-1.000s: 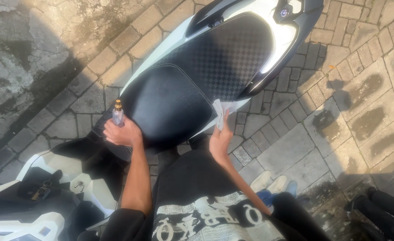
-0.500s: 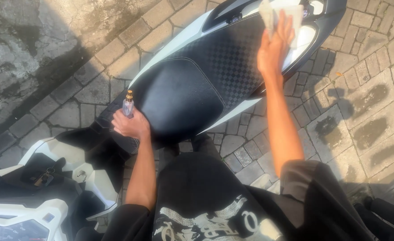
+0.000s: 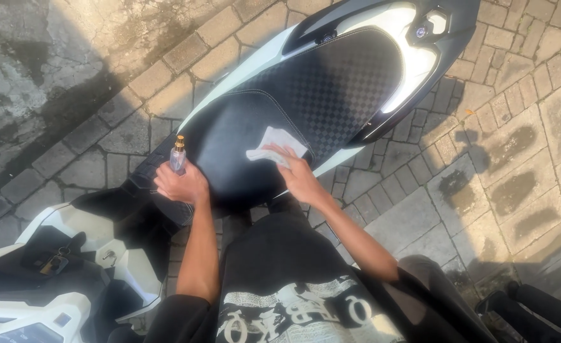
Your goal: The person cleans the seat of a white motorcycle using a spray bottle and a white cloth. They repeatedly spray the cleaning solution onto the black seat and wipe it down thoroughly, covering the entire surface area.
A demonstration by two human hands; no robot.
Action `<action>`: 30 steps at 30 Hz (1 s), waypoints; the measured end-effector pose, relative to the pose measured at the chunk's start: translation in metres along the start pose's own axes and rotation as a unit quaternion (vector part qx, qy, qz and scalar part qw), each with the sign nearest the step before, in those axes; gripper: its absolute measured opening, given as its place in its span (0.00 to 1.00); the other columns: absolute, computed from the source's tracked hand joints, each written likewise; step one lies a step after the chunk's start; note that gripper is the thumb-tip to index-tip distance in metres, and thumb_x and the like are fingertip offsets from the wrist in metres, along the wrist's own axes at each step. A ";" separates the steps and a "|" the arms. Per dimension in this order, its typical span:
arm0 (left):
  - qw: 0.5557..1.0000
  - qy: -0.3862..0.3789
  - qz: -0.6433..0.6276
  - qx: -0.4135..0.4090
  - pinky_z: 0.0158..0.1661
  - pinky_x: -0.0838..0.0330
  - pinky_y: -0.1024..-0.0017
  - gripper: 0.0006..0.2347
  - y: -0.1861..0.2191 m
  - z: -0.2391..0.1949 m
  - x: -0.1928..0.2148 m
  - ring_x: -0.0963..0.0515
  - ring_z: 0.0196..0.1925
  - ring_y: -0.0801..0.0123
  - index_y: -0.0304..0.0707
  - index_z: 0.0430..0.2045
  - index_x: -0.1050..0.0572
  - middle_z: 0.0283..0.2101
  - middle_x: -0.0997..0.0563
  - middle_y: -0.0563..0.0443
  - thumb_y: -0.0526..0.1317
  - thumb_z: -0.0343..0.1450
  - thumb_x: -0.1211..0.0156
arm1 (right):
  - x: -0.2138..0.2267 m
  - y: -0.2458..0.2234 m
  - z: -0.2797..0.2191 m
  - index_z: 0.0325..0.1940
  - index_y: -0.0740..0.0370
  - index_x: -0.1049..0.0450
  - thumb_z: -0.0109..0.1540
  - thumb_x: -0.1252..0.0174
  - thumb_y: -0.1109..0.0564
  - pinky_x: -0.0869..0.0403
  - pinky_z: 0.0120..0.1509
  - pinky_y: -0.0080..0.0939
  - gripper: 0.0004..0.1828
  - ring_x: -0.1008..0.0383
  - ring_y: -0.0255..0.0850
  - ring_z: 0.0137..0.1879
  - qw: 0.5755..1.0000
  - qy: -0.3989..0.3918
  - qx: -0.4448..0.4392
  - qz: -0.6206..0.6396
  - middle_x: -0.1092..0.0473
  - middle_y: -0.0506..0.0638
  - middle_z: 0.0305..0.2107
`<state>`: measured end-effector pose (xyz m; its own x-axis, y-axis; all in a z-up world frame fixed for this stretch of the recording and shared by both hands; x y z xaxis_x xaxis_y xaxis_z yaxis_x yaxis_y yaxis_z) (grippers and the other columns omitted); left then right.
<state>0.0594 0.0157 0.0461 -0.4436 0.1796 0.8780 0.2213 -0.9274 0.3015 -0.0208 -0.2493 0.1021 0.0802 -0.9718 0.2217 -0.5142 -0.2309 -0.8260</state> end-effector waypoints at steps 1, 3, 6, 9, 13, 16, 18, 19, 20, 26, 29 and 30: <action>1.000 0.003 -0.002 0.001 0.42 0.37 0.66 0.09 0.002 0.000 -0.002 0.31 0.33 0.58 0.37 0.25 0.27 0.29 0.28 0.50 0.36 0.63 0.29 | 0.013 0.003 -0.001 0.70 0.55 0.35 0.65 0.60 0.68 0.57 0.80 0.65 0.29 0.63 0.59 0.81 1.000 0.000 0.003 -0.002 0.46 0.51 0.73; 1.000 -0.002 -0.005 0.001 0.42 0.37 0.65 0.10 -0.003 -0.001 -0.003 0.31 0.33 0.59 0.37 0.25 0.28 0.29 0.28 0.50 0.34 0.62 0.28 | 0.055 0.020 -0.009 0.40 0.69 0.24 0.72 0.59 0.46 0.39 0.24 0.30 0.26 0.43 0.29 0.20 0.972 0.168 -0.049 0.156 0.34 0.46 0.19; 1.000 -0.006 -0.010 0.015 0.43 0.37 0.65 0.09 -0.003 0.000 -0.002 0.31 0.34 0.58 0.37 0.26 0.28 0.29 0.28 0.49 0.33 0.61 0.31 | 0.147 -0.001 -0.023 0.34 0.62 0.29 0.71 0.52 0.45 0.41 0.25 0.27 0.20 0.43 0.26 0.23 0.897 0.364 -0.009 0.251 0.36 0.42 0.23; 1.000 0.001 -0.005 0.017 0.42 0.37 0.66 0.10 -0.005 -0.001 -0.003 0.31 0.33 0.59 0.38 0.25 0.28 0.29 0.26 0.51 0.34 0.60 0.29 | 0.211 -0.075 -0.033 0.61 0.84 0.39 0.75 0.59 0.50 0.22 0.58 0.40 0.27 0.24 0.48 0.50 0.861 0.455 0.221 0.049 0.29 0.67 0.45; 1.000 -0.006 -0.014 0.023 0.45 0.35 0.65 0.09 -0.002 0.003 0.000 0.30 0.34 0.56 0.37 0.26 0.28 0.31 0.25 0.49 0.33 0.61 0.30 | 0.213 -0.085 0.043 0.70 0.70 0.37 0.74 0.61 0.58 0.40 0.76 0.61 0.21 0.42 0.59 0.73 0.835 0.420 0.258 -0.243 0.37 0.67 0.63; 0.999 -0.012 -0.034 0.032 0.45 0.34 0.64 0.10 -0.006 0.000 0.002 0.30 0.34 0.57 0.36 0.26 0.28 0.30 0.26 0.49 0.31 0.59 0.30 | 0.177 -0.040 0.112 0.60 0.76 0.28 0.59 0.41 0.73 0.40 0.69 0.64 0.24 0.43 0.64 0.66 0.819 0.364 0.160 -0.413 0.34 0.70 0.56; 0.998 -0.017 -0.042 0.036 0.45 0.36 0.66 0.10 -0.007 0.001 0.000 0.31 0.34 0.59 0.36 0.27 0.28 0.31 0.27 0.50 0.32 0.59 0.31 | 0.142 -0.058 0.120 0.49 0.69 0.26 0.63 0.46 0.72 0.53 0.73 0.66 0.11 0.35 0.57 0.59 0.782 0.373 0.269 -0.421 0.32 0.60 0.45; 0.998 -0.010 -0.041 0.036 0.45 0.36 0.66 0.10 -0.006 0.007 -0.005 0.31 0.34 0.59 0.36 0.27 0.28 0.31 0.27 0.50 0.32 0.59 0.31 | 0.125 -0.057 0.136 0.49 0.69 0.26 0.63 0.46 0.72 0.53 0.73 0.66 0.11 0.35 0.57 0.59 0.781 0.375 0.276 -0.416 0.32 0.60 0.45; 0.998 -0.017 -0.035 0.039 0.45 0.37 0.66 0.09 -0.009 0.004 -0.006 0.31 0.34 0.60 0.36 0.26 0.27 0.31 0.26 0.51 0.32 0.59 0.32 | 0.104 -0.049 0.146 0.46 0.68 0.25 0.61 0.42 0.70 0.48 0.73 0.62 0.10 0.34 0.52 0.55 0.787 0.345 0.258 -0.441 0.31 0.58 0.43; 0.998 -0.024 -0.039 0.038 0.44 0.37 0.65 0.10 -0.009 0.003 -0.004 0.31 0.33 0.59 0.36 0.26 0.27 0.31 0.26 0.50 0.32 0.59 0.31 | -0.036 -0.007 0.205 0.44 0.69 0.22 0.58 0.43 0.63 0.41 0.73 0.59 0.11 0.31 0.55 0.57 0.771 0.193 0.200 -0.573 0.28 0.61 0.44; 0.999 0.002 -0.033 0.037 0.43 0.33 0.65 0.11 -0.016 -0.002 -0.010 0.28 0.32 0.61 0.40 0.26 0.27 0.29 0.27 0.55 0.35 0.58 0.29 | -0.105 -0.001 0.211 0.43 0.65 0.23 0.57 0.41 0.58 0.41 0.70 0.58 0.12 0.29 0.54 0.55 0.796 0.144 0.252 -0.531 0.26 0.60 0.42; 0.998 0.030 -0.026 0.042 0.43 0.30 0.64 0.11 -0.019 -0.003 -0.013 0.25 0.31 0.62 0.45 0.25 0.28 0.27 0.28 0.59 0.38 0.59 0.27 | -0.122 -0.006 0.209 0.38 0.61 0.25 0.56 0.39 0.57 0.39 0.65 0.55 0.09 0.29 0.51 0.49 0.831 0.150 0.325 -0.425 0.28 0.56 0.33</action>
<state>0.0583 0.0296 0.0282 -0.5071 0.2042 0.8373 0.2672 -0.8864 0.3780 0.1512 -0.1395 -0.0284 -0.0888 -0.4104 0.9076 0.1979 -0.9003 -0.3877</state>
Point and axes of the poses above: each hand's wrist, its own z-axis towards the middle knuckle, its own x-axis out of the back of the hand, y = z × x, the point moved 7 cm from there along z, towards the middle knuckle
